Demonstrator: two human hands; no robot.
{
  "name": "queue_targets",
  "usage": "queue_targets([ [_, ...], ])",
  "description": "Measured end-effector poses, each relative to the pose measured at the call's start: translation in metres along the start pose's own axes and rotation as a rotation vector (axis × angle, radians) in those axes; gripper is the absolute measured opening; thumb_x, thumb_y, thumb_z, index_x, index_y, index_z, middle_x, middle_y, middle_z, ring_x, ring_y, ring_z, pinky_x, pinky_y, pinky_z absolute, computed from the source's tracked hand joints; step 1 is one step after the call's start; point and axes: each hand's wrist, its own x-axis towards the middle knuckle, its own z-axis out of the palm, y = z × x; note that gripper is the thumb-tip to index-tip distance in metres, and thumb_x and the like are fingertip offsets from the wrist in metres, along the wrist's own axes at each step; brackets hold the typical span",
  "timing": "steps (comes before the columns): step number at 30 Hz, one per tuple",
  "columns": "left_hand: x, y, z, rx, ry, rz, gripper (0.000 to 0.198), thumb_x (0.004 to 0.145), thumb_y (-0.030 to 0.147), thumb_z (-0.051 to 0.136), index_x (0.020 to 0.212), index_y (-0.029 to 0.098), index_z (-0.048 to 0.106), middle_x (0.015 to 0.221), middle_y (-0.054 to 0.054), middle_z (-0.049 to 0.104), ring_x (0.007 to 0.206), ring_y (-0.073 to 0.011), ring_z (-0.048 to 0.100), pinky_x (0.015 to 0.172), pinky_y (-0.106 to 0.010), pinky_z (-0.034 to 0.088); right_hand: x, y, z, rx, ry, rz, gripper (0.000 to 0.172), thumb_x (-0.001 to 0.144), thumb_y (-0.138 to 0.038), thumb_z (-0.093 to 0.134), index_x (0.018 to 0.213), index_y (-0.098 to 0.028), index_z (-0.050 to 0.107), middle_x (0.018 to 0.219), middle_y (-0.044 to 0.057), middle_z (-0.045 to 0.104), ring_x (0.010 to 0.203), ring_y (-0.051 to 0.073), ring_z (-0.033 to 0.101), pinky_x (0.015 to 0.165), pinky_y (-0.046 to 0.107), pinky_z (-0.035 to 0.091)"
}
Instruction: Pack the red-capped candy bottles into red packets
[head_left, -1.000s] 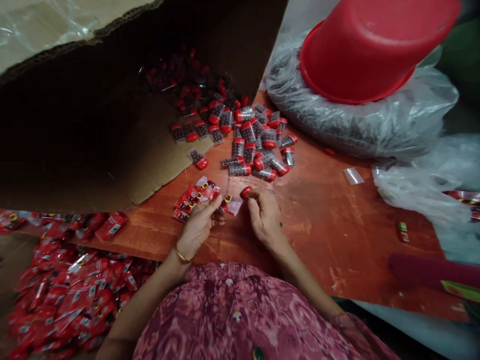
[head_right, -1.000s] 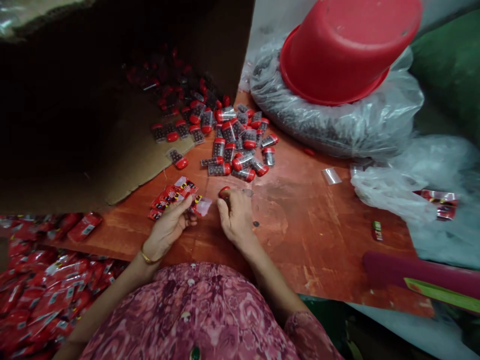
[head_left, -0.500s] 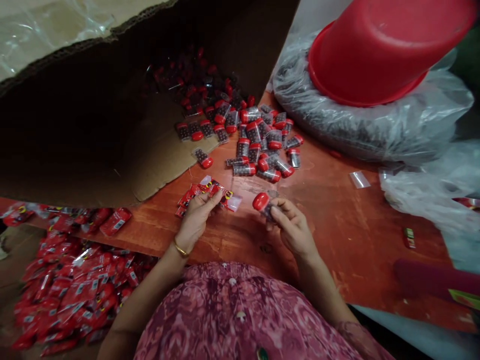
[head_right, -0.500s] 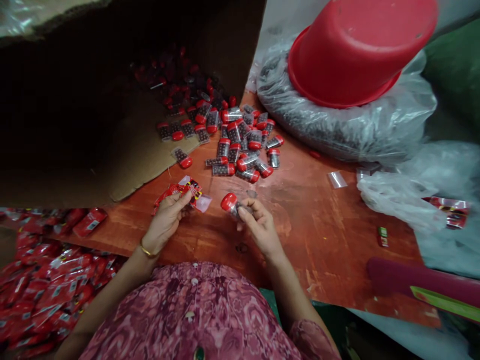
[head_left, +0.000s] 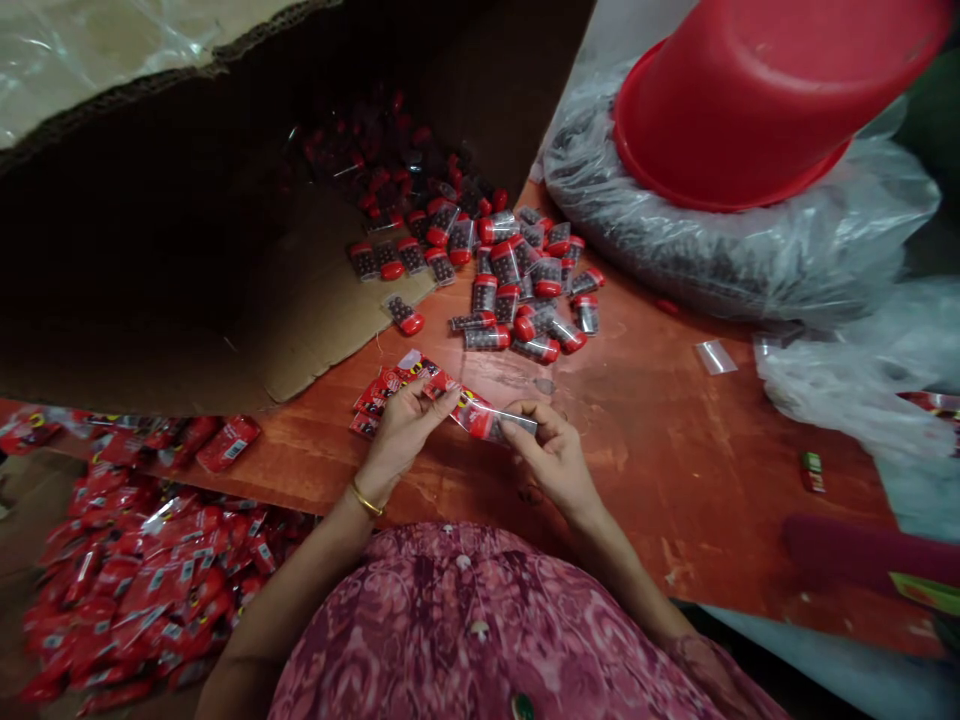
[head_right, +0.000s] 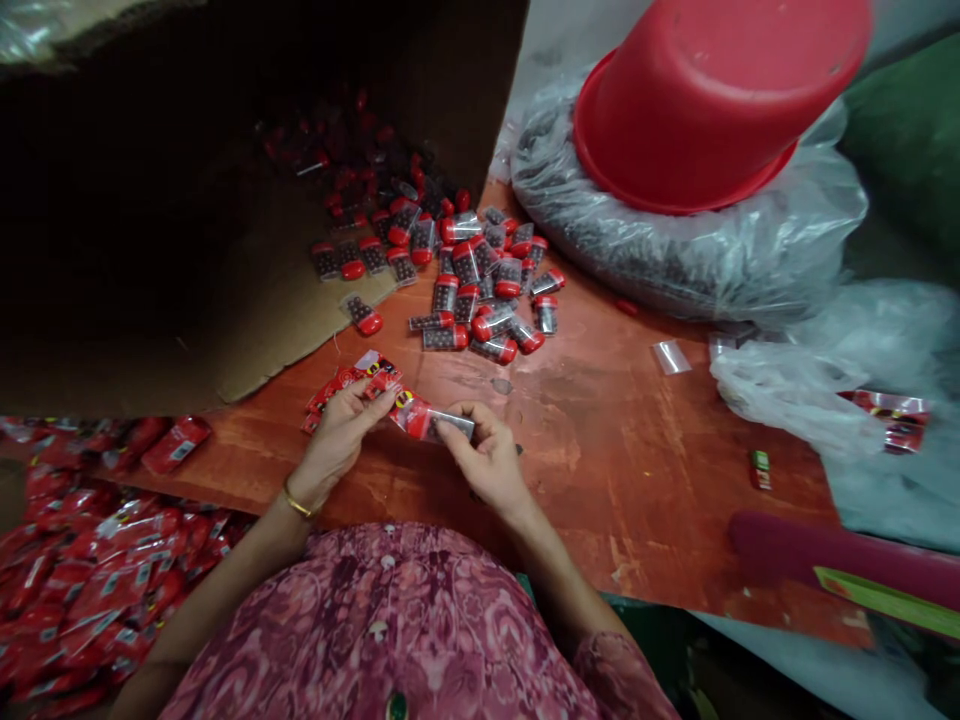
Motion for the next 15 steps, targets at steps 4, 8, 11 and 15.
queue_targets([
  [4, -0.003, -0.002, 0.013, -0.160, 0.077, -0.054, 0.036, 0.048, 0.032, 0.085, 0.070, 0.016, 0.062, 0.067, 0.003, 0.062, 0.061, -0.0093, 0.054, 0.062, -0.022, 0.045, -0.001, 0.009, 0.012, -0.004, 0.058, -0.106, 0.018, 0.076, -0.036, 0.062, 0.079, -0.019, 0.058, 0.065, -0.002, 0.055, 0.057, 0.010, 0.048, 0.053, 0.022, 0.041],
  [8, -0.002, -0.005, 0.019, -0.219, 0.092, -0.102, 0.040, 0.043, 0.032, 0.086, 0.069, 0.015, 0.061, 0.067, 0.003, 0.063, 0.059, -0.0083, 0.054, 0.059, -0.020, 0.044, 0.003, 0.015, 0.022, 0.026, 0.073, -0.100, 0.018, 0.079, -0.036, 0.060, 0.082, -0.018, 0.057, 0.066, -0.003, 0.055, 0.054, 0.009, 0.047, 0.050, 0.021, 0.039],
  [11, 0.000, -0.008, 0.020, -0.288, 0.121, -0.103, 0.040, 0.044, 0.031, 0.086, 0.071, 0.016, 0.061, 0.069, 0.003, 0.064, 0.062, -0.0083, 0.057, 0.060, -0.020, 0.045, 0.007, 0.017, 0.031, 0.124, 0.076, -0.015, 0.025, 0.080, -0.042, 0.058, 0.084, -0.018, 0.054, 0.055, -0.007, 0.049, 0.040, 0.006, 0.041, 0.040, 0.020, 0.033],
  [15, 0.001, -0.013, 0.021, -0.381, 0.156, -0.077, 0.039, 0.048, 0.035, 0.084, 0.073, 0.016, 0.061, 0.070, 0.002, 0.066, 0.062, -0.0086, 0.060, 0.062, -0.019, 0.047, 0.010, 0.018, 0.041, 0.207, 0.098, -0.006, 0.030, 0.078, -0.046, 0.059, 0.086, -0.019, 0.052, 0.049, -0.009, 0.048, 0.034, 0.005, 0.040, 0.035, 0.018, 0.033],
])
